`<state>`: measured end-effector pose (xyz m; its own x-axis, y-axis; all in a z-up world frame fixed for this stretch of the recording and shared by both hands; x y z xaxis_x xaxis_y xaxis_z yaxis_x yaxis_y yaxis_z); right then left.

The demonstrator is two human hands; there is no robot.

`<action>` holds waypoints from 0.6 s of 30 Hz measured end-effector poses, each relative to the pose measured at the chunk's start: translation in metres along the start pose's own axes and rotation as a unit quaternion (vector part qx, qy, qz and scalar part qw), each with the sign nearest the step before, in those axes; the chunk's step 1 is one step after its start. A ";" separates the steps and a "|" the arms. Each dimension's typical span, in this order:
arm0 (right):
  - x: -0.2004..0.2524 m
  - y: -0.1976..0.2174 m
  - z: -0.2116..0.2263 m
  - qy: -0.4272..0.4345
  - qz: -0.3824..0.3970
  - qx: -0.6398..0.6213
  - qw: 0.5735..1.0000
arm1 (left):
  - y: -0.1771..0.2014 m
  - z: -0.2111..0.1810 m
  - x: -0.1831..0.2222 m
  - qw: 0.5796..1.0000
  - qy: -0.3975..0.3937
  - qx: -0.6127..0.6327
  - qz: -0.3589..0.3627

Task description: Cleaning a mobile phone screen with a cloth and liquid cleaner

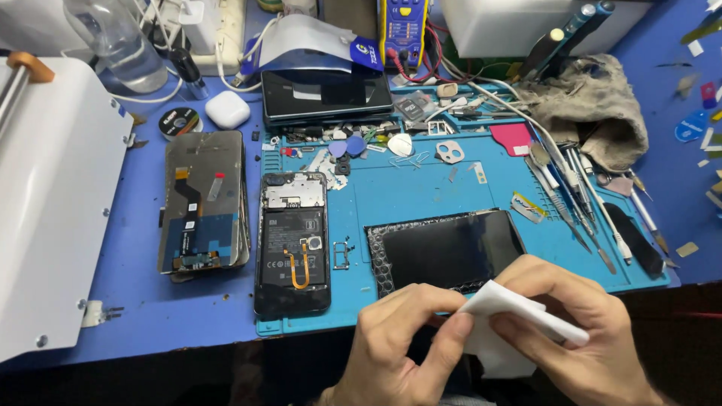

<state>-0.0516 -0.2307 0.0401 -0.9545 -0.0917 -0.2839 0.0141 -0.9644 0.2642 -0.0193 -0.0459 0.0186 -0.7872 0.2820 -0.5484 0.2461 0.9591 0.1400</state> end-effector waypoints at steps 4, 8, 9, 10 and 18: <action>0.019 0.012 -0.025 -0.062 -0.041 -0.079 0.994 | -0.008 -0.007 -0.005 0.998 -0.057 -0.032 0.023; 0.023 0.020 -0.023 -0.061 -0.079 -0.028 0.995 | -0.002 -0.007 -0.010 0.994 -0.059 -0.082 0.033; 0.022 0.026 -0.015 -0.020 -0.094 0.062 0.993 | 0.004 -0.009 -0.012 0.985 -0.095 -0.136 0.041; 0.020 0.031 -0.007 0.021 -0.107 0.151 0.982 | 0.009 -0.009 -0.015 0.972 -0.131 -0.188 0.050; 0.036 0.075 -0.046 0.138 -0.067 0.320 0.935 | 0.015 0.027 -0.014 0.893 -0.075 -0.413 0.159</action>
<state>-0.0711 -0.3177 0.0074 -0.8205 -0.1256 -0.5577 -0.3661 -0.6338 0.6813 0.0109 -0.0362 0.0066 -0.6522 0.5961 -0.4683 -0.1070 0.5392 0.8354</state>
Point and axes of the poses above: each hand's wrist, its own x-axis away from the middle knuckle, its own y-axis out of the back of the hand, z = x × y, the point moved 4 cm from there along -x, towards the middle knuckle, and after that the axes turned 6 degrees about -x, right-handed, at the moved point
